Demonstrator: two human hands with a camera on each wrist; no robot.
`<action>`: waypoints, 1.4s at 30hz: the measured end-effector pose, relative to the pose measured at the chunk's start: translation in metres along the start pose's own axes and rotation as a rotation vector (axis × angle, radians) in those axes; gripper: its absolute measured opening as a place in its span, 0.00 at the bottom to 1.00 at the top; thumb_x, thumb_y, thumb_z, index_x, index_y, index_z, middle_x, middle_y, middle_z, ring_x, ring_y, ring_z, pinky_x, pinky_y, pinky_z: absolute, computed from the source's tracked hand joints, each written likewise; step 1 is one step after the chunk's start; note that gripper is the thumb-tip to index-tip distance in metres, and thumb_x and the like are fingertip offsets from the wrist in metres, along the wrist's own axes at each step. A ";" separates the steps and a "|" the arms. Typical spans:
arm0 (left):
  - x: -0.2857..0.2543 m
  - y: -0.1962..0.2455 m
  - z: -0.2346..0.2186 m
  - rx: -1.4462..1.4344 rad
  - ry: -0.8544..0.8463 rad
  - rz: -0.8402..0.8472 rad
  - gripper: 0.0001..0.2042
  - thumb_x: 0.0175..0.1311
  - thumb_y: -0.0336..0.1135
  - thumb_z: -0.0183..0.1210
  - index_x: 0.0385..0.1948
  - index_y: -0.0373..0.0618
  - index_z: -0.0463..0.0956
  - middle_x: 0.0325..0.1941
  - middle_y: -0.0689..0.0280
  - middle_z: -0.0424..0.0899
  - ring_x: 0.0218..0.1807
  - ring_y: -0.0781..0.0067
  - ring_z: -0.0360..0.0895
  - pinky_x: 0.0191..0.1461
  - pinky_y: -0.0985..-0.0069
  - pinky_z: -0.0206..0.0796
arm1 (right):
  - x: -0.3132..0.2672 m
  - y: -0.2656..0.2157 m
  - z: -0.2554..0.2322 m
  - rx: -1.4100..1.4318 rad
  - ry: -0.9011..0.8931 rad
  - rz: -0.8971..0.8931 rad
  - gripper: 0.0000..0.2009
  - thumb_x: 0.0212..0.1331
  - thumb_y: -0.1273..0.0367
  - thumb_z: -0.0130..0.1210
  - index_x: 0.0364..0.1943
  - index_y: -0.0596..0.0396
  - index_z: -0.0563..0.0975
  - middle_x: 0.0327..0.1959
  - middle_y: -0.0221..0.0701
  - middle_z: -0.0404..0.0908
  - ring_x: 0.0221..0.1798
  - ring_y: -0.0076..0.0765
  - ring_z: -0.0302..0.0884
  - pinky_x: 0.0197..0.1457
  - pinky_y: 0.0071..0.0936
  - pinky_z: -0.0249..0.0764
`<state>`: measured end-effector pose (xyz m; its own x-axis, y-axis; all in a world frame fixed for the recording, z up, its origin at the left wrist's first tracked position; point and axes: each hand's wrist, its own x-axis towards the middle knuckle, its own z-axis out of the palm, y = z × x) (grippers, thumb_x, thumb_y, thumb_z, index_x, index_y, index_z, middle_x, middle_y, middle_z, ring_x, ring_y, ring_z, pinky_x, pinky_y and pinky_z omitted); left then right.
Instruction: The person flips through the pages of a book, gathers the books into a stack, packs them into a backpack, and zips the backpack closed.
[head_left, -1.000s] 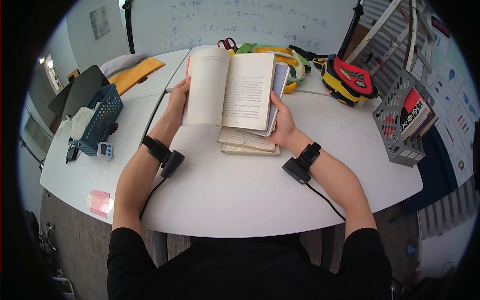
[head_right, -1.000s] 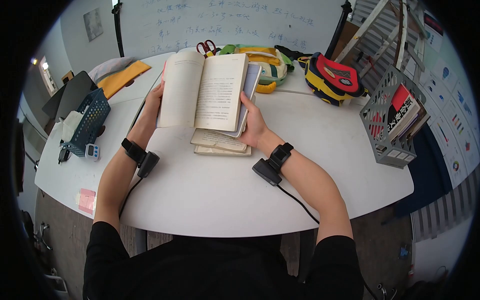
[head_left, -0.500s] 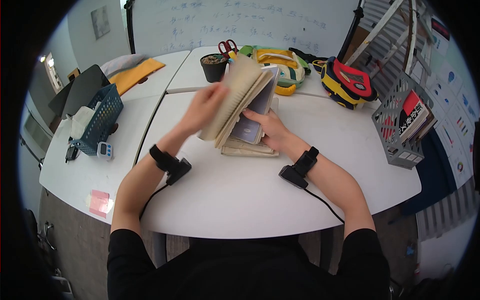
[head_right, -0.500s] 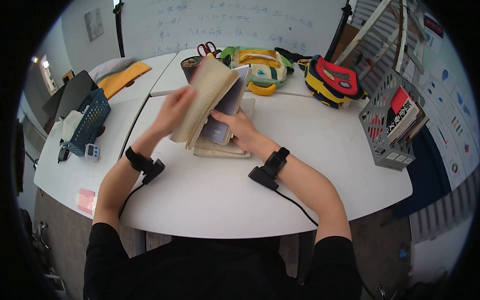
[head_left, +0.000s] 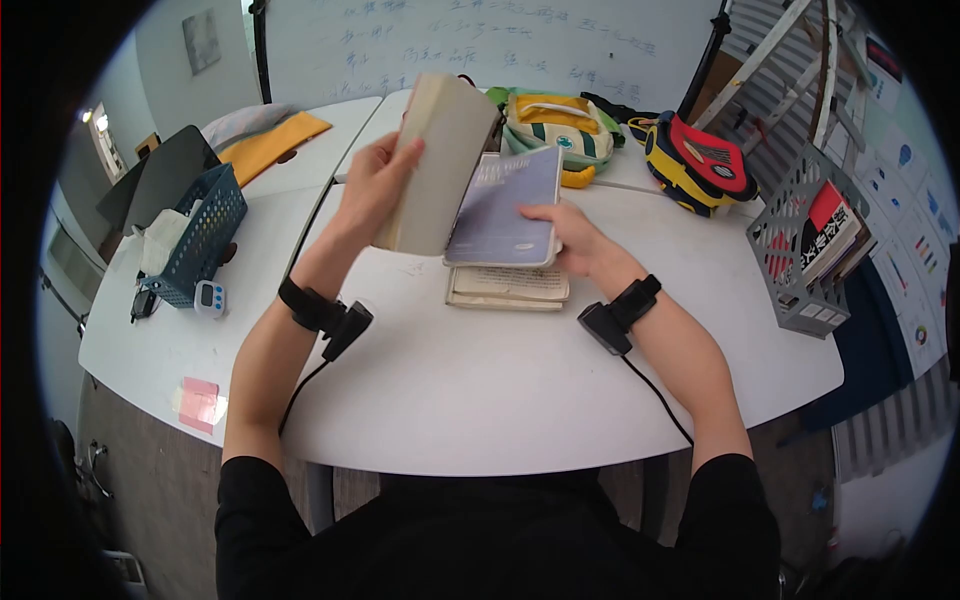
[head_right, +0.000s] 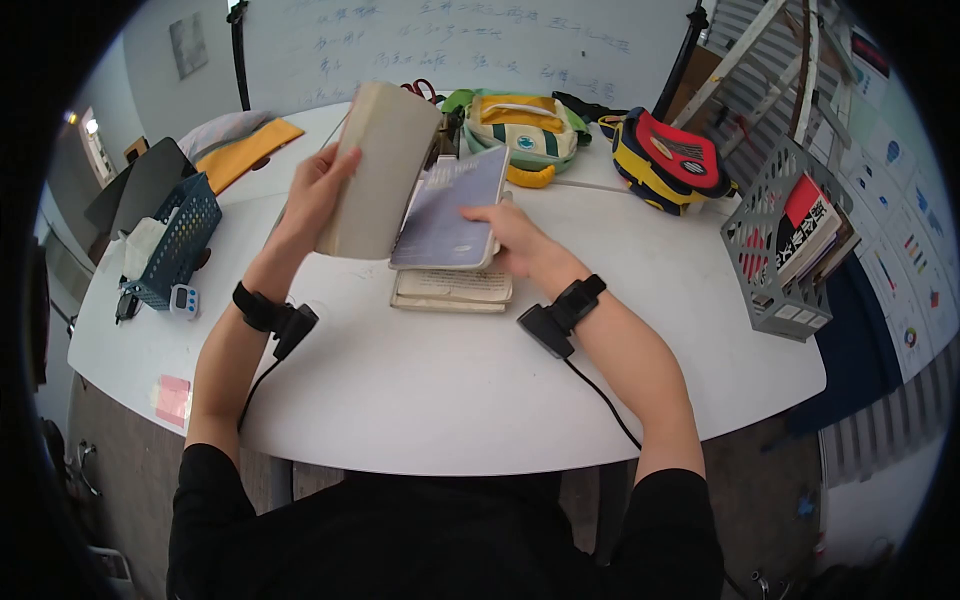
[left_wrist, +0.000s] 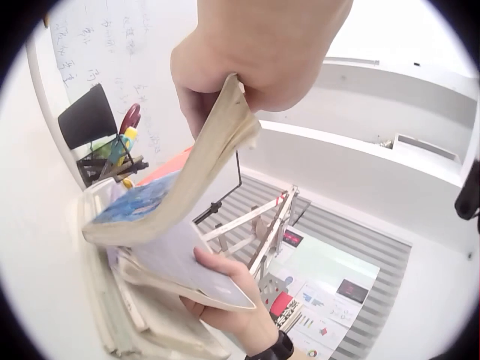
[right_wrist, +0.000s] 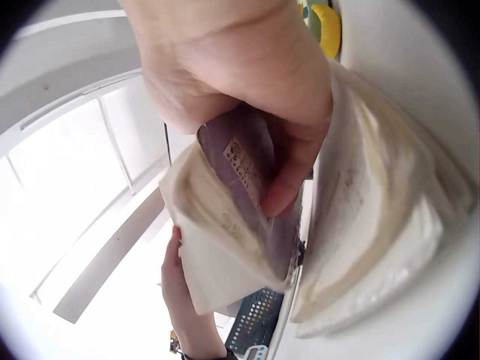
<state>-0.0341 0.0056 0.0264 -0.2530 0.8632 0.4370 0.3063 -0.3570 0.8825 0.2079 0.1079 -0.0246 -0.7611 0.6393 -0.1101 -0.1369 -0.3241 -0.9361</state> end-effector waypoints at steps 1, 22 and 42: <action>0.003 0.004 -0.006 -0.003 0.003 -0.003 0.20 0.69 0.43 0.53 0.53 0.34 0.73 0.39 0.66 0.81 0.36 0.85 0.77 0.40 0.84 0.69 | 0.000 -0.005 -0.007 -0.033 0.004 0.046 0.23 0.62 0.69 0.51 0.61 0.59 0.63 0.57 0.37 0.72 0.58 0.37 0.72 0.60 0.36 0.71; 0.013 0.015 -0.033 -0.327 0.316 -0.254 0.23 0.65 0.46 0.54 0.51 0.34 0.69 0.38 0.59 0.80 0.37 0.74 0.81 0.40 0.75 0.76 | -0.004 -0.034 -0.018 -0.301 0.405 -0.293 0.32 0.52 0.69 0.54 0.61 0.61 0.54 0.47 0.43 0.72 0.42 0.31 0.77 0.35 0.25 0.75; 0.010 0.003 -0.015 -0.363 0.207 -0.337 0.25 0.68 0.46 0.50 0.56 0.32 0.63 0.43 0.56 0.79 0.39 0.72 0.82 0.39 0.76 0.78 | 0.003 -0.022 -0.055 -1.148 0.303 -0.217 0.39 0.45 0.66 0.63 0.63 0.61 0.56 0.27 0.31 0.73 0.22 0.24 0.67 0.26 0.23 0.65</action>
<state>-0.0494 0.0085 0.0358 -0.4692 0.8760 0.1120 -0.1512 -0.2047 0.9671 0.2436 0.1553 -0.0226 -0.5917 0.7909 0.1565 0.5166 0.5209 -0.6796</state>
